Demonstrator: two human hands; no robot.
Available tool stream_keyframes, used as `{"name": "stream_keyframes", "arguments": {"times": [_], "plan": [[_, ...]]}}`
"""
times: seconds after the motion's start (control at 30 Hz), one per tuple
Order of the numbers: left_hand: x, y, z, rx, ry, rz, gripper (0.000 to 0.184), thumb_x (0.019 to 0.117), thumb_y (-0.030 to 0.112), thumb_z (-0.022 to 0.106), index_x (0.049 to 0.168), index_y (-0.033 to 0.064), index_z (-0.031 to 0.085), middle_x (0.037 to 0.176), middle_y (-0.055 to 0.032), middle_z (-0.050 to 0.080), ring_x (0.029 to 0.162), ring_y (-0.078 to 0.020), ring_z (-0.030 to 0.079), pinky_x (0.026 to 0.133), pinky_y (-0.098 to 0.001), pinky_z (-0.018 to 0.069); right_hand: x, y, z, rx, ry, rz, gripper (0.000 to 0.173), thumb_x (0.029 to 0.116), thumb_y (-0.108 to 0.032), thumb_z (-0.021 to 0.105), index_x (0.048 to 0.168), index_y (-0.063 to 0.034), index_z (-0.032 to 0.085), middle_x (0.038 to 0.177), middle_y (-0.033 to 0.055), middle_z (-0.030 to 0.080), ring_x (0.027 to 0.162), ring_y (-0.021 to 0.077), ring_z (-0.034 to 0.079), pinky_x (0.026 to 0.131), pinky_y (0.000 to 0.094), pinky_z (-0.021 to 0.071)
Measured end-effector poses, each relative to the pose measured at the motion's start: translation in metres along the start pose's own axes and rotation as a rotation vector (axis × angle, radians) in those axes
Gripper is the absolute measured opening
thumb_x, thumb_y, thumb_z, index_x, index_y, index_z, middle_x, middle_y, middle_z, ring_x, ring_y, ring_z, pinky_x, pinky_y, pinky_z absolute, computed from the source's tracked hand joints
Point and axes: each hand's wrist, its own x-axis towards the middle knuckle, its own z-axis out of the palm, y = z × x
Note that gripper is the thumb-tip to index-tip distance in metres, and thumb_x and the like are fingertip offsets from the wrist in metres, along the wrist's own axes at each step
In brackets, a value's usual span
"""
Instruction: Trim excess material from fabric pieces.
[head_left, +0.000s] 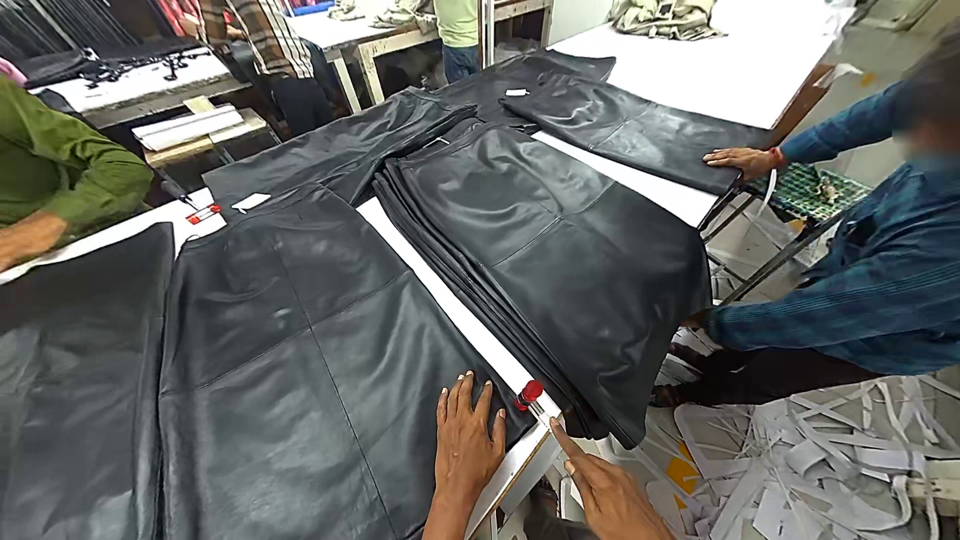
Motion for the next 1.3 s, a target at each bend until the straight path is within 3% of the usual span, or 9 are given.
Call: {"name": "stream_keyframes", "arguments": {"times": [0.13, 0.23, 0.37, 0.5, 0.73, 0.87, 1.0, 1.17, 1.3], "plan": [[0.002, -0.001, 0.0, 0.005, 0.016, -0.001, 0.052, 0.1019, 0.049, 0.04, 0.135, 0.0201, 0.069, 0.149, -0.0125, 0.056, 0.143, -0.0315, 0.048, 0.12, -0.0543, 0.0322, 0.006, -0.004, -0.004, 0.013, 0.105, -0.079, 0.049, 0.1104, -0.03, 0.035, 0.156, -0.0182, 0.045, 0.086, 0.0094, 0.07, 0.063, 0.0223, 0.065, 0.058, 0.041, 0.056], [0.0, -0.001, 0.001, 0.008, 0.0, -0.005, 0.052, 0.1023, 0.049, 0.04, 0.136, 0.0205, 0.068, 0.151, -0.0119, 0.055, 0.144, -0.0304, 0.046, 0.121, -0.0537, 0.0313, 0.013, 0.0, -0.006, -0.034, -0.08, 0.027, 0.051, 0.1095, -0.03, 0.035, 0.16, -0.0275, 0.038, 0.082, 0.0112, 0.069, 0.066, 0.0294, 0.066, 0.063, 0.0491, 0.056], [0.003, -0.003, 0.0, 0.008, 0.021, 0.004, 0.052, 0.102, 0.048, 0.04, 0.135, 0.02, 0.069, 0.149, -0.012, 0.056, 0.142, -0.0315, 0.048, 0.12, -0.0549, 0.0324, 0.017, -0.003, -0.01, 0.055, 0.115, -0.086, 0.048, 0.1097, -0.029, 0.037, 0.156, -0.0195, 0.045, 0.09, 0.0082, 0.073, 0.066, 0.0209, 0.067, 0.062, 0.0413, 0.0577], [0.001, -0.003, 0.001, 0.017, -0.003, 0.005, 0.052, 0.1021, 0.048, 0.04, 0.136, 0.0206, 0.068, 0.15, -0.0113, 0.056, 0.143, -0.0309, 0.048, 0.12, -0.0538, 0.0325, 0.016, 0.004, -0.014, 0.03, -0.131, -0.002, 0.051, 0.1095, -0.03, 0.036, 0.161, -0.0278, 0.036, 0.082, 0.0113, 0.07, 0.067, 0.0291, 0.067, 0.065, 0.0497, 0.0559], [0.0, -0.003, 0.001, 0.037, -0.003, 0.007, 0.053, 0.1022, 0.049, 0.04, 0.137, 0.0209, 0.068, 0.149, -0.0121, 0.056, 0.142, -0.0312, 0.049, 0.12, -0.0544, 0.0331, -0.012, 0.011, -0.024, 0.024, -0.139, -0.037, 0.051, 0.1095, -0.026, 0.037, 0.16, -0.0251, 0.038, 0.082, 0.0123, 0.069, 0.065, 0.0298, 0.066, 0.061, 0.0491, 0.0552], [0.001, -0.002, -0.002, 0.015, 0.0, 0.003, 0.053, 0.1021, 0.049, 0.04, 0.136, 0.0195, 0.068, 0.148, -0.014, 0.057, 0.142, -0.0322, 0.049, 0.119, -0.0552, 0.0337, -0.013, 0.012, -0.035, 0.146, -0.007, -0.101, 0.048, 0.1102, -0.024, 0.041, 0.156, -0.0135, 0.044, 0.09, 0.0146, 0.072, 0.068, 0.0273, 0.067, 0.063, 0.0453, 0.0574], [0.001, -0.002, -0.002, 0.021, -0.003, 0.005, 0.052, 0.1024, 0.049, 0.041, 0.136, 0.0201, 0.068, 0.149, -0.0125, 0.057, 0.142, -0.0314, 0.049, 0.119, -0.0548, 0.034, -0.011, 0.027, -0.034, 0.095, -0.227, -0.052, 0.051, 0.1094, -0.026, 0.039, 0.16, -0.0251, 0.038, 0.085, 0.0151, 0.07, 0.068, 0.0335, 0.068, 0.063, 0.0526, 0.0558], [0.005, -0.003, -0.004, -0.025, 0.0, 0.014, 0.057, 0.1055, 0.051, 0.037, 0.141, 0.0157, 0.063, 0.151, -0.0155, 0.054, 0.142, -0.0338, 0.049, 0.119, -0.0575, 0.0333, -0.009, 0.044, -0.052, 0.27, -0.045, -0.077, 0.049, 0.1098, -0.021, 0.041, 0.157, -0.0082, 0.042, 0.1, 0.0189, 0.074, 0.074, 0.0303, 0.07, 0.071, 0.0496, 0.0586], [0.005, 0.008, -0.006, -0.012, -0.09, 0.024, 0.077, 0.1039, 0.065, 0.026, 0.153, 0.0109, 0.049, 0.161, -0.0148, 0.041, 0.151, -0.0349, 0.035, 0.122, -0.062, 0.025, -0.013, 0.066, -0.062, 0.334, -0.076, -0.055, 0.05, 0.1107, -0.021, 0.038, 0.157, -0.0036, 0.038, 0.107, 0.023, 0.072, 0.072, 0.0286, 0.069, 0.071, 0.0468, 0.0583]]}}
